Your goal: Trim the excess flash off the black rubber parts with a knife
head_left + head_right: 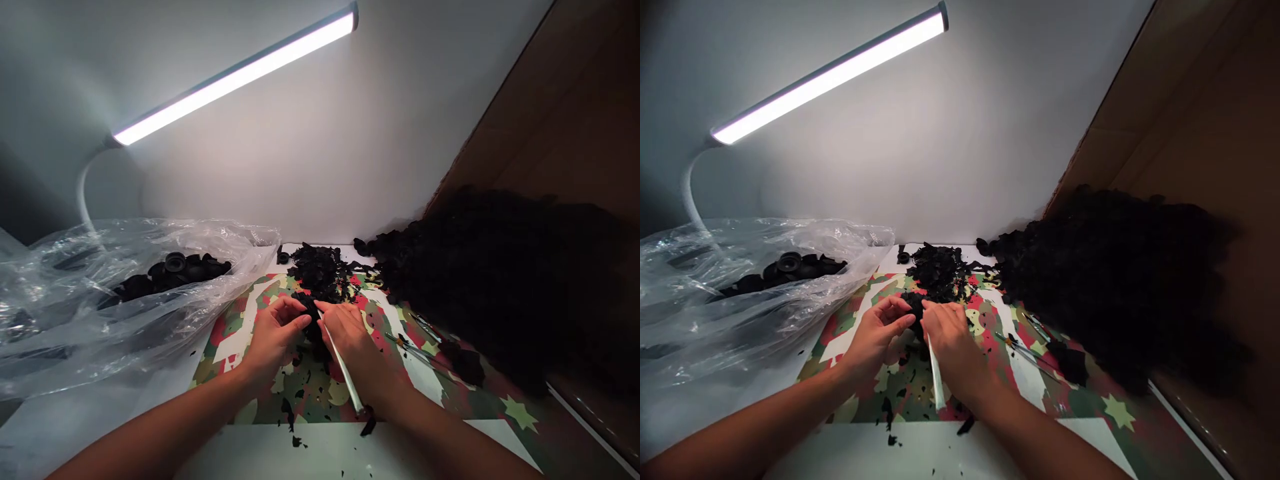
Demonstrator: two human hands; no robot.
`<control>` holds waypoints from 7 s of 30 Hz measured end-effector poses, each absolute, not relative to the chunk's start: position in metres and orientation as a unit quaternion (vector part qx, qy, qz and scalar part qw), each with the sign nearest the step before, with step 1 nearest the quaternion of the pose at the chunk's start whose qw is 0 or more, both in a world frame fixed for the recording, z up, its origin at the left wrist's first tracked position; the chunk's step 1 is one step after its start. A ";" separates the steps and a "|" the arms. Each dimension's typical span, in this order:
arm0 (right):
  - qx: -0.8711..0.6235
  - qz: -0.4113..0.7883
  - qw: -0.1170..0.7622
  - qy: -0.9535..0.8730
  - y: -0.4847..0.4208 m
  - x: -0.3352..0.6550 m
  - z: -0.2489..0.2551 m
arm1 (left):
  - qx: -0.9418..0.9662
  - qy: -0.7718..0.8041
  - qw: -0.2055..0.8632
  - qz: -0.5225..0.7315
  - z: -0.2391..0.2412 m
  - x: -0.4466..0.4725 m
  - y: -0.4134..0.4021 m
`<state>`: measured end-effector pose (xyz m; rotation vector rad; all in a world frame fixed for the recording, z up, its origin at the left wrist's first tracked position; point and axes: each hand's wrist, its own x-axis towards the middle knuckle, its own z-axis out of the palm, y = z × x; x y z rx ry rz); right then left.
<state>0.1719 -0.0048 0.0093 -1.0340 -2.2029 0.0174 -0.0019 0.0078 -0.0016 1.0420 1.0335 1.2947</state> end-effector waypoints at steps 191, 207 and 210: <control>-0.457 0.274 0.455 -0.714 -0.002 0.190 0.021 | 0.386 0.370 0.673 0.511 -0.005 -0.004 0.007; -0.411 0.303 0.436 -0.741 -0.007 0.189 0.010 | 0.412 0.431 0.660 0.458 -0.004 -0.007 0.003; -0.406 0.299 0.428 -0.750 -0.006 0.190 0.011 | 0.418 0.436 0.658 0.451 -0.004 -0.007 0.002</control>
